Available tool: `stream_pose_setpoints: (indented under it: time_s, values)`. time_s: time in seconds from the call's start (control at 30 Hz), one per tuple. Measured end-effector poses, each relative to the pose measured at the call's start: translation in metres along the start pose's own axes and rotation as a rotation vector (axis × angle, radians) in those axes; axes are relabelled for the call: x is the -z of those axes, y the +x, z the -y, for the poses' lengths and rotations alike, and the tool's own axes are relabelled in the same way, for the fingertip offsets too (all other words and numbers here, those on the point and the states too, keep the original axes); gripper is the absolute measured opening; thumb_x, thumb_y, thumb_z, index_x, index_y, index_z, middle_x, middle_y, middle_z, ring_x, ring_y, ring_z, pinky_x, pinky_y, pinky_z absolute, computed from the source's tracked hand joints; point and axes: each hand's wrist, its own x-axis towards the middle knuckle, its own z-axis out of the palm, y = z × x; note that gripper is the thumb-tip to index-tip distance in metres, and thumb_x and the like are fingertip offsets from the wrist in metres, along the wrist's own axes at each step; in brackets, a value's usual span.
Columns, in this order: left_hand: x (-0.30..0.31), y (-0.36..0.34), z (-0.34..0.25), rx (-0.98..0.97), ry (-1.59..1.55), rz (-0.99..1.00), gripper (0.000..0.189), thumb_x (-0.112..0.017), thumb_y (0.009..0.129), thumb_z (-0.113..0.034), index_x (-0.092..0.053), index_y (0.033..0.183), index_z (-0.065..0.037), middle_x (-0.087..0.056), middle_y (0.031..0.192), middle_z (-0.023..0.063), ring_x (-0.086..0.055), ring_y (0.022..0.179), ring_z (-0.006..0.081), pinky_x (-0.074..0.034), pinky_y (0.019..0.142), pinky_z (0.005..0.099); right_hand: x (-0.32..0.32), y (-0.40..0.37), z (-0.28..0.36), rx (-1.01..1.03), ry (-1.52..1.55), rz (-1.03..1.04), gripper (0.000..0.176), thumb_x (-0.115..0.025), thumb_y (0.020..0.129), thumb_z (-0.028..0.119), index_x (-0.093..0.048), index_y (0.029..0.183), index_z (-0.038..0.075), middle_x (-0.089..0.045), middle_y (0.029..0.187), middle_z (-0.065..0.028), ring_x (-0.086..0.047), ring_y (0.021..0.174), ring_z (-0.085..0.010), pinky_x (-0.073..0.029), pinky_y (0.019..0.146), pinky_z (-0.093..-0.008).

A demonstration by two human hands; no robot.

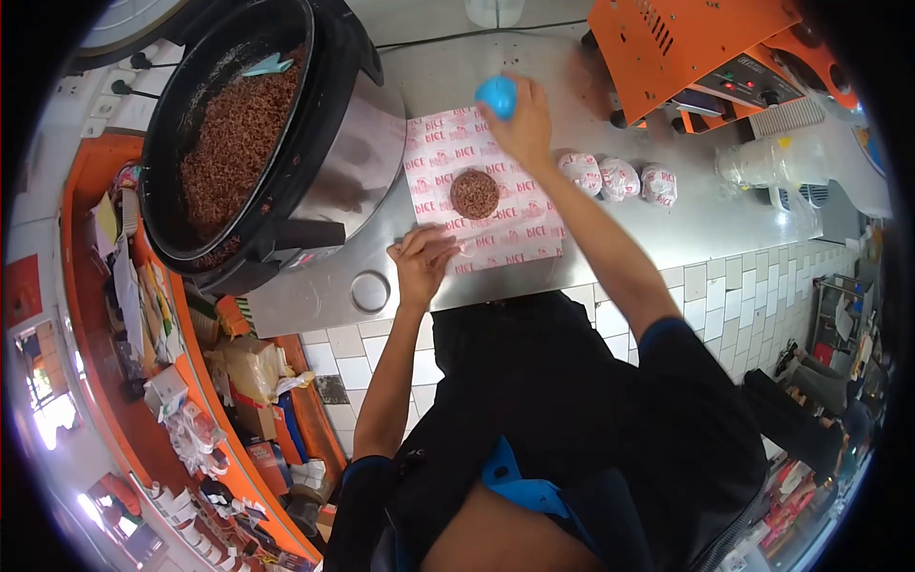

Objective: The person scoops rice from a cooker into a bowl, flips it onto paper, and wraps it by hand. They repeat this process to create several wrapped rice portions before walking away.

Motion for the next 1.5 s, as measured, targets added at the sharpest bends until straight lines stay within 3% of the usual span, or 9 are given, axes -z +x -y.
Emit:
stream_pose_setpoints:
  time_s: [0.13, 0.37, 0.53, 0.67, 0.97, 1.17, 1.3, 1.37, 1.5]
  values:
    - [0.001, 0.022, 0.002, -0.029, 0.003, 0.013, 0.015, -0.081, 0.068, -0.014, -0.077, 0.083, -0.016, -0.07, 0.096, -0.005, -0.061, 0.094, 0.0176, -0.041, 0.083, 0.0359, -0.022, 0.006, -0.044, 0.179, -0.16, -0.011, 0.061, -0.078, 0.076, 0.031, -0.055, 0.127, 0.006, -0.055, 0.124, -0.0204, -0.051, 0.116, -0.0411, -0.039, 0.103, -0.0478]
    - [0.013, 0.054, -0.005, 0.195, -0.021, 0.171, 0.009, -0.071, 0.081, -0.015, -0.067, 0.083, -0.008, -0.068, 0.093, 0.0067, -0.059, 0.09, 0.0284, -0.045, 0.08, 0.0429, 0.122, -0.15, 0.003, 0.33, -0.053, 0.694, 0.049, -0.074, 0.082, 0.023, -0.057, 0.126, 0.007, -0.06, 0.128, -0.0145, -0.056, 0.117, -0.032, -0.037, 0.107, -0.0456]
    - [0.041, 0.044, -0.071, -0.368, 0.294, 0.064, 0.026, -0.066, 0.083, -0.009, -0.066, 0.11, -0.008, -0.068, 0.091, 0.0101, -0.065, 0.09, 0.0309, -0.045, 0.088, 0.0412, 0.118, -0.132, -0.029, 0.07, 0.05, 0.404, 0.016, -0.066, 0.086, 0.004, -0.072, 0.1, 0.006, -0.073, 0.092, -0.0106, -0.068, 0.086, -0.0308, -0.051, 0.085, -0.0387]
    - [0.017, 0.025, -0.02, -0.436, 0.201, 0.127, 0.034, -0.067, 0.078, -0.006, -0.064, 0.112, -0.004, -0.065, 0.085, 0.0128, -0.062, 0.087, 0.0315, -0.047, 0.087, 0.0429, 0.123, -0.127, -0.033, -0.351, 0.276, 0.537, 0.015, -0.074, 0.079, 0.006, -0.073, 0.095, 0.005, -0.074, 0.093, -0.0095, -0.069, 0.085, -0.023, -0.052, 0.079, -0.0342]
    - [0.012, 0.06, -0.034, 0.355, -0.285, 0.324, 0.019, -0.081, 0.072, -0.006, -0.066, 0.082, -0.001, -0.061, 0.07, 0.0104, -0.055, 0.061, 0.0169, -0.048, 0.061, 0.0324, 0.132, -0.103, -0.027, 0.086, 0.321, 0.756, 0.018, -0.077, 0.078, 0.006, -0.073, 0.096, 0.003, -0.073, 0.092, -0.0086, -0.068, 0.085, -0.018, -0.051, 0.083, -0.0281]
    - [0.023, 0.072, -0.018, 0.268, -0.389, 0.328, 0.019, -0.082, 0.075, -0.01, -0.067, 0.079, 0.001, -0.06, 0.071, 0.0081, -0.05, 0.059, 0.0118, -0.044, 0.057, 0.0276, 0.113, -0.093, -0.048, -0.513, 0.383, 0.769, 0.025, -0.069, 0.088, 0.009, -0.066, 0.112, 0.004, -0.072, 0.094, -0.0059, -0.064, 0.085, -0.0162, -0.049, 0.081, -0.0288]
    - [0.016, 0.065, -0.01, 0.296, -0.392, 0.186, 0.015, -0.08, 0.078, -0.007, -0.07, 0.086, 0.0, -0.061, 0.079, 0.0052, -0.055, 0.071, 0.0098, -0.045, 0.065, 0.026, 0.105, -0.11, -0.038, -0.3, 0.7, 0.438, 0.021, -0.071, 0.088, 0.015, -0.068, 0.105, 0.005, -0.069, 0.082, -0.0008, -0.061, 0.077, -0.0101, -0.049, 0.072, -0.0285]
    - [0.011, 0.063, -0.014, 0.072, -0.469, 0.118, 0.016, -0.08, 0.077, -0.005, -0.071, 0.09, -0.001, -0.065, 0.088, 0.0068, -0.058, 0.076, 0.0117, -0.046, 0.068, 0.0257, 0.105, -0.119, -0.03, 0.018, 0.37, 0.449, 0.016, -0.07, 0.09, 0.018, -0.068, 0.099, 0.005, -0.065, 0.078, 0.0022, -0.054, 0.072, -0.0052, -0.046, 0.066, -0.0266]
    - [0.02, 0.031, -0.014, 0.339, -0.41, 0.092, 0.018, -0.078, 0.078, -0.005, -0.073, 0.095, -0.002, -0.07, 0.092, 0.003, -0.057, 0.072, 0.0079, -0.046, 0.064, 0.025, 0.105, -0.129, -0.06, -0.445, 0.527, 0.624, 0.014, -0.072, 0.088, 0.018, -0.069, 0.09, 0.005, -0.064, 0.076, 0.0033, -0.051, 0.067, -0.0071, -0.044, 0.064, -0.0263]
